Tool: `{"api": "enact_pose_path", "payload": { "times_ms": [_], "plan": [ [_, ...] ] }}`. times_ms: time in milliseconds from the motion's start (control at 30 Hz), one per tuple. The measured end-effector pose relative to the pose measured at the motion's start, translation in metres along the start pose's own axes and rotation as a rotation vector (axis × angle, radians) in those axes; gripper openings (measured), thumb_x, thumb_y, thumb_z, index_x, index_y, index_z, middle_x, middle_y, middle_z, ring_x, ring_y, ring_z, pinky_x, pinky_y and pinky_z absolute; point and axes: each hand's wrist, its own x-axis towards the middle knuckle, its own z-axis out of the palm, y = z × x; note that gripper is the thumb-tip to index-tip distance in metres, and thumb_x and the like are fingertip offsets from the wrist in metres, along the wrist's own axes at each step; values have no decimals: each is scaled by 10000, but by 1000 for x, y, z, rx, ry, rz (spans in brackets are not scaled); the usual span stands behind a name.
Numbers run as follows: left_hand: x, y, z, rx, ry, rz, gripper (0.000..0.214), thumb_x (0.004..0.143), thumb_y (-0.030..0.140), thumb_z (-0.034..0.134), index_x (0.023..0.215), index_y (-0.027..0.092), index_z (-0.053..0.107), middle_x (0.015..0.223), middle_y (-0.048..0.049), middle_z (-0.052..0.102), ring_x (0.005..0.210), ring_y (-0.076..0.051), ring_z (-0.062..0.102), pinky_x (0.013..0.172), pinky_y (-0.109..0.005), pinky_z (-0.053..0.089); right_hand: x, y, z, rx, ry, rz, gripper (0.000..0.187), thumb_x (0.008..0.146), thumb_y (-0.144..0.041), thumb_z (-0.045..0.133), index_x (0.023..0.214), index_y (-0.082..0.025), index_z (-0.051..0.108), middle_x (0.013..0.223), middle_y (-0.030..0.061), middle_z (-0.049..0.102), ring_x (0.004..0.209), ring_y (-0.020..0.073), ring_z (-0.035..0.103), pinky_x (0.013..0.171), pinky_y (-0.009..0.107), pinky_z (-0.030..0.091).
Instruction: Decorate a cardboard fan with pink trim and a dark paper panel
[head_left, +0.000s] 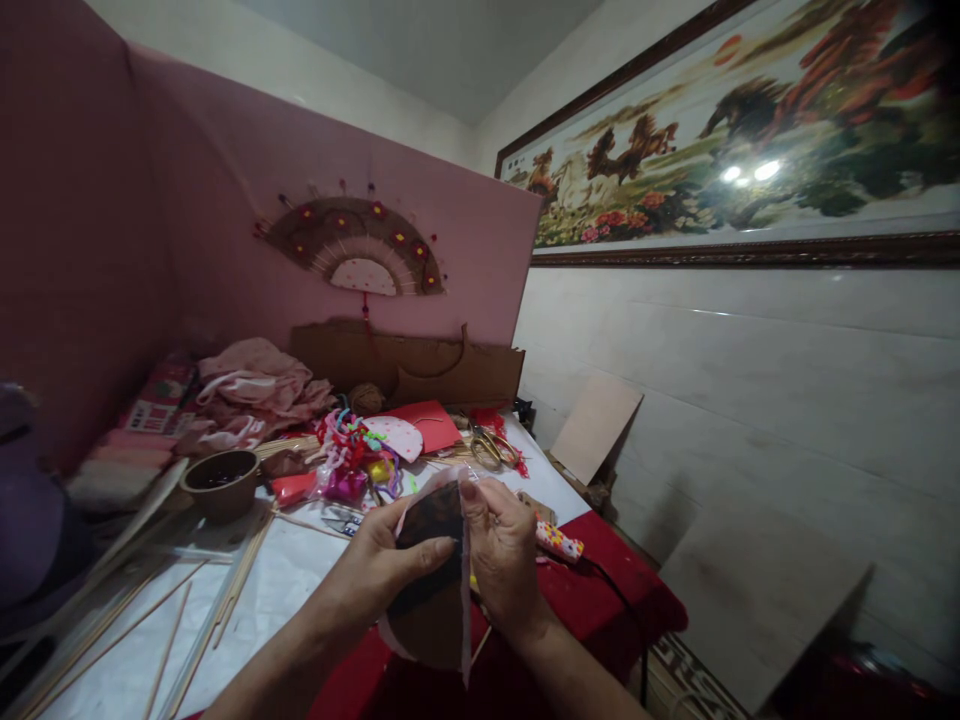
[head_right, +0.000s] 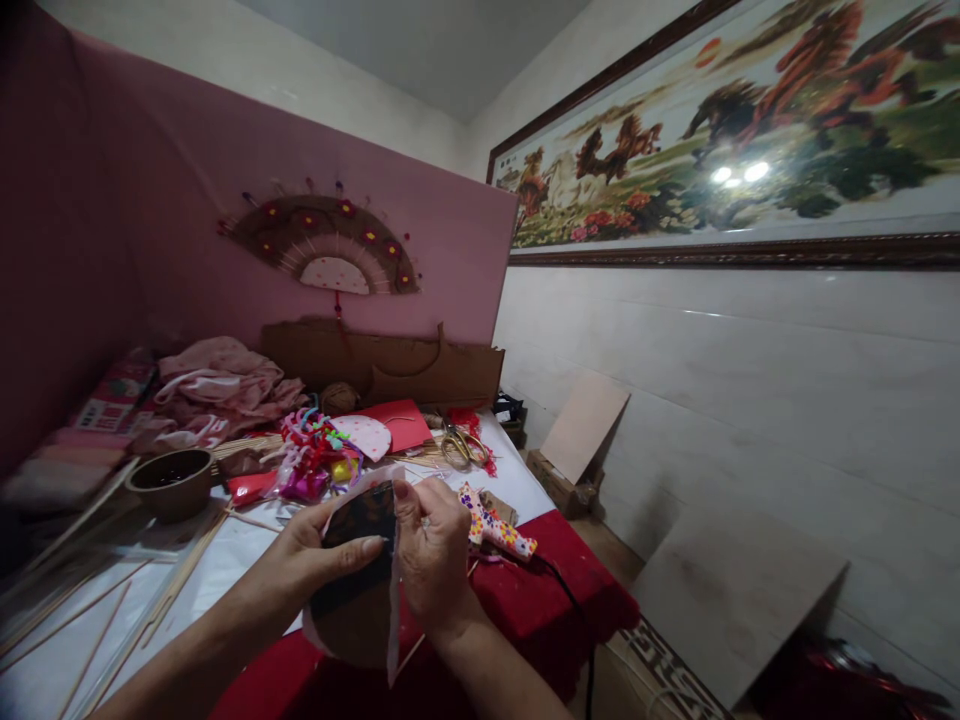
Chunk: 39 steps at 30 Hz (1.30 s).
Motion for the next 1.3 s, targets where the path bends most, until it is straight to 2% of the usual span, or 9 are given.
{"api": "enact_pose_path", "payload": {
  "times_ms": [267, 367, 567, 667, 767, 867, 967, 1133, 1300],
  "plan": [
    [0, 2, 3, -40, -11, -4, 438, 651, 231, 745, 1080, 236, 661, 794, -37, 706, 706, -163, 605, 688, -276, 451, -1, -7, -4, 238, -43, 138, 395, 941, -397, 318, 661, -181, 495, 655, 1, 483, 628, 135, 447, 596, 251, 355],
    [1, -1, 1, -36, -11, 8, 429, 636, 239, 756, 1056, 220, 670, 797, -33, 701, 694, -160, 602, 679, -272, 452, -1, -7, -3, 144, -51, 64, 365, 922, -361, 399, 622, -175, 490, 648, -5, 473, 633, 130, 431, 599, 248, 336],
    [3, -6, -4, -18, -8, -2, 420, 638, 259, 753, 1047, 214, 672, 789, -27, 697, 719, -169, 604, 697, -278, 451, -3, -3, 3, -132, 83, -127, 375, 906, -285, 454, 553, -179, 383, 592, -20, 419, 602, 122, 382, 594, 253, 289],
    [3, -5, -4, -8, -3, 2, 421, 632, 256, 758, 1044, 234, 675, 788, -17, 697, 704, -156, 599, 687, -265, 449, -4, -4, 1, -154, 89, -171, 387, 904, -312, 456, 551, -182, 361, 590, -19, 408, 606, 129, 379, 591, 259, 279],
    [2, -3, -2, -21, -23, 1, 436, 644, 253, 751, 1070, 248, 664, 801, -23, 702, 708, -156, 602, 693, -272, 452, -6, -6, -3, -39, 24, -94, 403, 928, -364, 370, 567, -186, 387, 609, -9, 422, 615, 136, 399, 593, 265, 297],
    [1, -3, 0, -19, -42, 0, 418, 651, 248, 745, 1062, 242, 670, 801, -34, 706, 723, -166, 605, 700, -280, 454, -8, -8, -5, 170, -1, 85, 404, 943, -396, 298, 643, -185, 467, 648, 3, 470, 624, 138, 430, 590, 259, 335],
    [1, -3, 0, -7, -49, 16, 398, 659, 237, 740, 1051, 234, 676, 786, -34, 703, 708, -158, 598, 688, -270, 451, -7, -10, -7, 349, -18, 216, 396, 909, -452, 365, 671, -176, 519, 636, -2, 491, 602, 133, 439, 573, 248, 358],
    [3, -5, -2, 23, -88, 43, 401, 687, 231, 720, 1082, 250, 660, 799, -25, 694, 697, -140, 582, 675, -254, 443, -1, -19, -11, 530, -65, 286, 339, 816, -441, 547, 627, -159, 543, 563, -30, 460, 534, 103, 397, 515, 218, 357],
    [3, -9, -4, 44, -102, 53, 400, 699, 240, 712, 1094, 258, 652, 808, -21, 687, 705, -137, 580, 677, -247, 441, -1, -18, -11, 502, -68, 267, 293, 812, -395, 573, 655, -148, 576, 576, -28, 488, 545, 98, 419, 532, 215, 373]
  ]
}}
